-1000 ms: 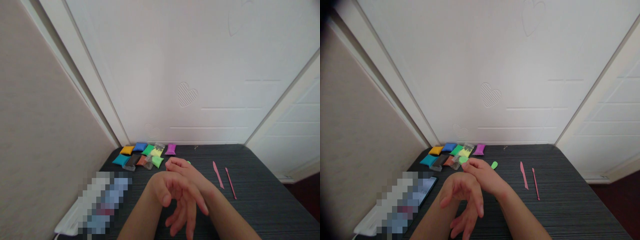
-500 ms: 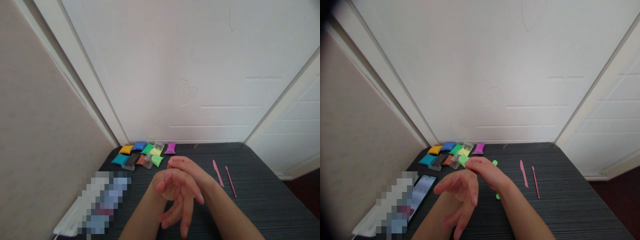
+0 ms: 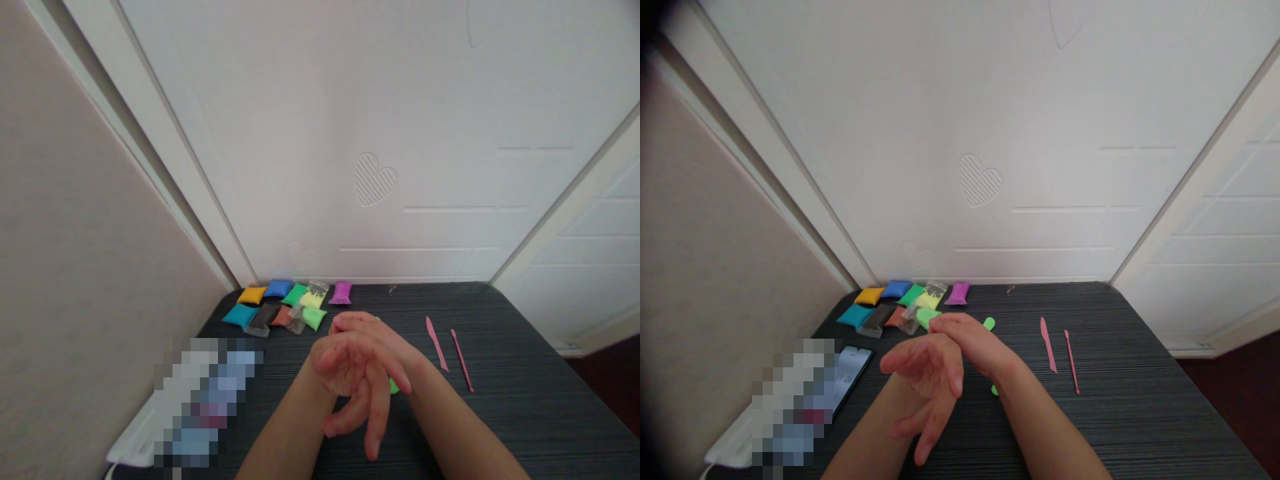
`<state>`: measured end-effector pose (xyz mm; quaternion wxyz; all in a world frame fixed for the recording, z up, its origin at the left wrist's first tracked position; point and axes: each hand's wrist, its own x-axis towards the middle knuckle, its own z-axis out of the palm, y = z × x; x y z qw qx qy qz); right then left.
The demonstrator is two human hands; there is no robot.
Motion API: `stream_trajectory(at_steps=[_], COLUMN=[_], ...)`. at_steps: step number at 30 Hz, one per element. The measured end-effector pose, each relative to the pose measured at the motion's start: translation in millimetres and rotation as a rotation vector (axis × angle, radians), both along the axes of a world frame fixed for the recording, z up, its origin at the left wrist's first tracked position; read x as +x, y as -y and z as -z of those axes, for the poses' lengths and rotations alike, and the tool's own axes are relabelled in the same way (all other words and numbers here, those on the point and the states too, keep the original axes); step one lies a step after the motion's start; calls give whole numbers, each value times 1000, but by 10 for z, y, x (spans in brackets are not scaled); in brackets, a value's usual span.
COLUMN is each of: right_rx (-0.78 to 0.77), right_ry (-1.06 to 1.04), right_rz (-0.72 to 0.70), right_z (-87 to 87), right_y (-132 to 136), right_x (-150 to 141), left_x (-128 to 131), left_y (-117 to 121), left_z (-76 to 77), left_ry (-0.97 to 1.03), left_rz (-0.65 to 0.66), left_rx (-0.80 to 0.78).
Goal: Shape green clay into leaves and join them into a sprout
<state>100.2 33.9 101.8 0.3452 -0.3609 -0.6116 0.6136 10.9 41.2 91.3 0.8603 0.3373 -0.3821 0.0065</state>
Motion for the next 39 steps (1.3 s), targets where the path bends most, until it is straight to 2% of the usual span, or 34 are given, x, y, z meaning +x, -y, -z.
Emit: stream_trajectory(at_steps=[6, 9, 15, 17, 19, 21, 23, 25, 27, 30, 32, 33, 35, 39], right_rx=[5, -1, -87, -24, 105, 212, 275, 291, 277, 234, 212, 204, 195, 199], right_ry=[95, 57, -157, -101, 84, 312, 499, 639, 757, 859, 872, 874, 864, 798], right_rz=[-8, -18, 22, 104, 252, 394, 465, 439, 382, 344, 340, 338, 338, 360], right_z=[-85, -111, -79, -23, 61, 168, 288, 415, 545, 734, 838, 879, 939, 996], right_y=[6, -6, -66, -140, -242, -348, -439, -504, -544, -576, -591, -599, -619, -674], right_x=[31, 51, 159, 256, 385, 521, 634, 700, 717, 688, 667, 662, 670, 739], left_x=[56, 44, -165, -267, -354, -401, -401, -367, -323, -268, -244, -235, -222, -205], left_y=[18, 24, -10, -18, -37, -79, -143, -220, -296, -378, -403, -409, -414, -426], left_z=[-22, -32, -49, -102, -170, -214, -198, -108, 39, 281, 407, 455, 523, 601], left_ry=[24, 24, 32, -63, -273, -569, -855, -1068, -1218, -1391, -1528, -1569, -1602, -1584], left_rz=[79, 39, -253, -463, -733, -1008, -1249, -1421, -1506, -1572, -1551, -1517, -1443, -1388], left_rx=[-1, -8, -10, -18, 30, 172, 369, 578, 797, 1238, 1481, 1554, 1618, 1600])
